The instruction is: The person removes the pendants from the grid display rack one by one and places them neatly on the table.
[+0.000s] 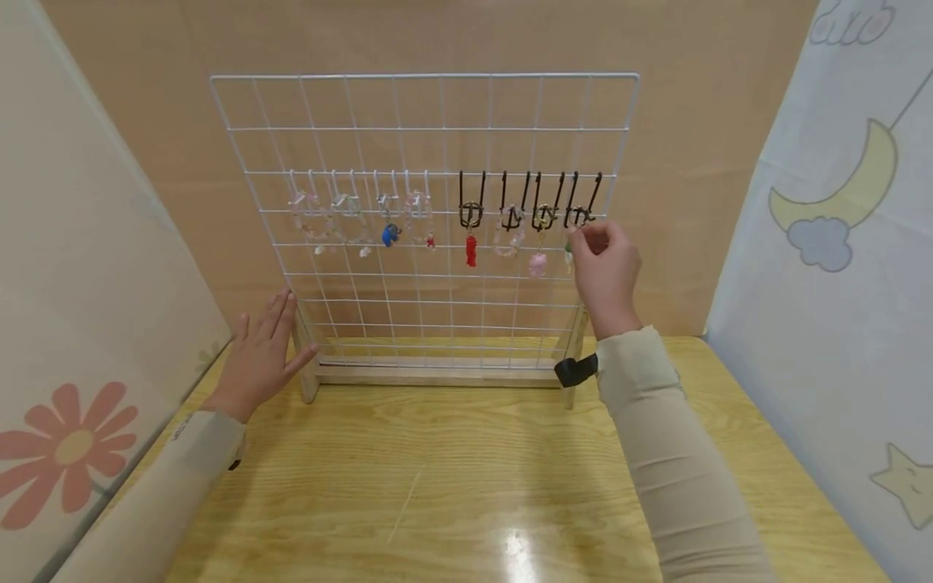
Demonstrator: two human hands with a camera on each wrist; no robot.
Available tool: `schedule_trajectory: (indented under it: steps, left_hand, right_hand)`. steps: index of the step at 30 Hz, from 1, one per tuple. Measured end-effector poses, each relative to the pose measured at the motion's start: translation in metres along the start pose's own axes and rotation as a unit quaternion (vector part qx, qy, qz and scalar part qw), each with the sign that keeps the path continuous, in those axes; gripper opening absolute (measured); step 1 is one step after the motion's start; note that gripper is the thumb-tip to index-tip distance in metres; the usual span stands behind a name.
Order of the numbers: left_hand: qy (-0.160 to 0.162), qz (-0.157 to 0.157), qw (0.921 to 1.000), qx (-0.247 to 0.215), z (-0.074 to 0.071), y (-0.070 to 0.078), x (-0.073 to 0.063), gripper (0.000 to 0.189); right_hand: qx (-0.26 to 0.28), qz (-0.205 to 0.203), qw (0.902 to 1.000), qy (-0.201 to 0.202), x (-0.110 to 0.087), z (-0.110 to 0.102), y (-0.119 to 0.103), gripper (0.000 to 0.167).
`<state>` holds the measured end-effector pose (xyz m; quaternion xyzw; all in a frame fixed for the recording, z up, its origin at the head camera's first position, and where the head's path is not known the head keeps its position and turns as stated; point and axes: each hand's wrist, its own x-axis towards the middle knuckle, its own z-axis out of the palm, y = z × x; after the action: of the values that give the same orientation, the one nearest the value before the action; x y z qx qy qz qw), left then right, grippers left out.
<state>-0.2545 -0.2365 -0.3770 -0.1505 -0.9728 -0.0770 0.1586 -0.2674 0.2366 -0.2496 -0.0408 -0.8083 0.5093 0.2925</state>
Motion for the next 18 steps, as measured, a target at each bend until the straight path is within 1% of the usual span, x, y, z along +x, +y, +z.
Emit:
schedule_trajectory:
  steps: [5,7,9,11,14,18]
  left_hand:
    - [0.003,0.000,1.0000,0.001,0.0005,0.0004,0.0000,0.091]
    - [0.005,-0.001,1.0000,-0.003,0.0006,0.0008,0.0002,0.091]
    - [0.007,-0.001,0.9999,-0.008,0.0003,0.0012,0.0003,0.091]
    - [0.010,0.000,0.9998,-0.015,0.0001,0.0015,0.0003,0.091]
    - [0.017,0.002,0.9997,-0.015,0.0002,0.0017,0.0006,0.091]
    - [0.019,0.002,0.9997,-0.012,0.0007,0.0017,0.0010,0.091]
  right_hand:
    - [0.031,0.017,0.9994,-0.004,0.0003,-0.0008,-0.0014,0.024]
    - [0.057,0.021,0.9981,-0.005,-0.0002,-0.0009,-0.0017,0.020]
    - [0.095,0.026,0.9951,-0.005,-0.0011,-0.0008,-0.0023,0.015]
    - [0.143,0.034,0.9890,-0.006,-0.0021,-0.0008,-0.0030,0.013]
    - [0.215,0.046,0.9755,-0.009,-0.0036,-0.0010,-0.0044,0.012]
    - [0.273,0.062,0.9600,-0.014,-0.0059,-0.0018,-0.0065,0.008]
